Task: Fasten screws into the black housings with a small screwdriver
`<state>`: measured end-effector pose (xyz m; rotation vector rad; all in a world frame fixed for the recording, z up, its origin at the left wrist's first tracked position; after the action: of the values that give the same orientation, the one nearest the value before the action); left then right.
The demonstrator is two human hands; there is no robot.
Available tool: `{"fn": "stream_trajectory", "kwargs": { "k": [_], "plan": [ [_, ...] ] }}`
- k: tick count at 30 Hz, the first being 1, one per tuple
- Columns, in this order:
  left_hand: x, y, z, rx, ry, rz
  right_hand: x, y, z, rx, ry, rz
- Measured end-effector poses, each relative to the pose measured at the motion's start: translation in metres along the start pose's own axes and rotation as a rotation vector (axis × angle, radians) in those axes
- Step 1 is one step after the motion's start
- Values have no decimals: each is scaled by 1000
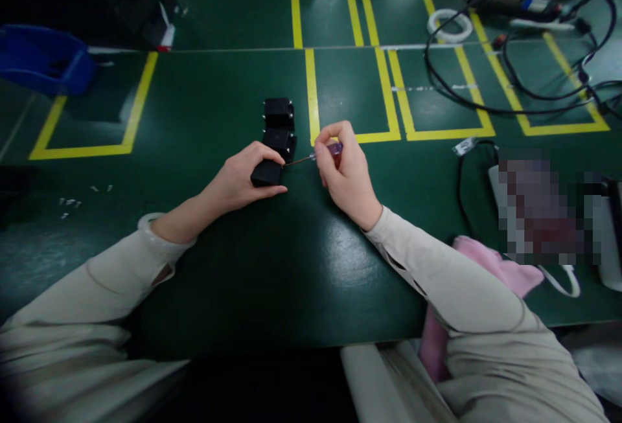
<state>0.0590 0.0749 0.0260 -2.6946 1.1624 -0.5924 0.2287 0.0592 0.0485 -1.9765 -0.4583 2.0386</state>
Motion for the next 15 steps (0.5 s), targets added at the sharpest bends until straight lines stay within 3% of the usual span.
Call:
{"fn": "stream_trajectory", "kwargs": {
  "k": [15],
  "plan": [
    [1,0,-1,16,-9,8,3,-1,-1,7,-52,42]
  ]
}}
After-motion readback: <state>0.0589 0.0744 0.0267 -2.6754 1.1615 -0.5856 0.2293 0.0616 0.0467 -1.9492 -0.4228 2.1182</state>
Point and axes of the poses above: each hand's wrist, its own y-axis away from the middle knuckle, its own z-axis out of the palm, x = y × z, the point moved 9 cm from there along -y, towards the middle knuckle, and after that the axes turned 14 degrees about -y, right-handed, at the moved point
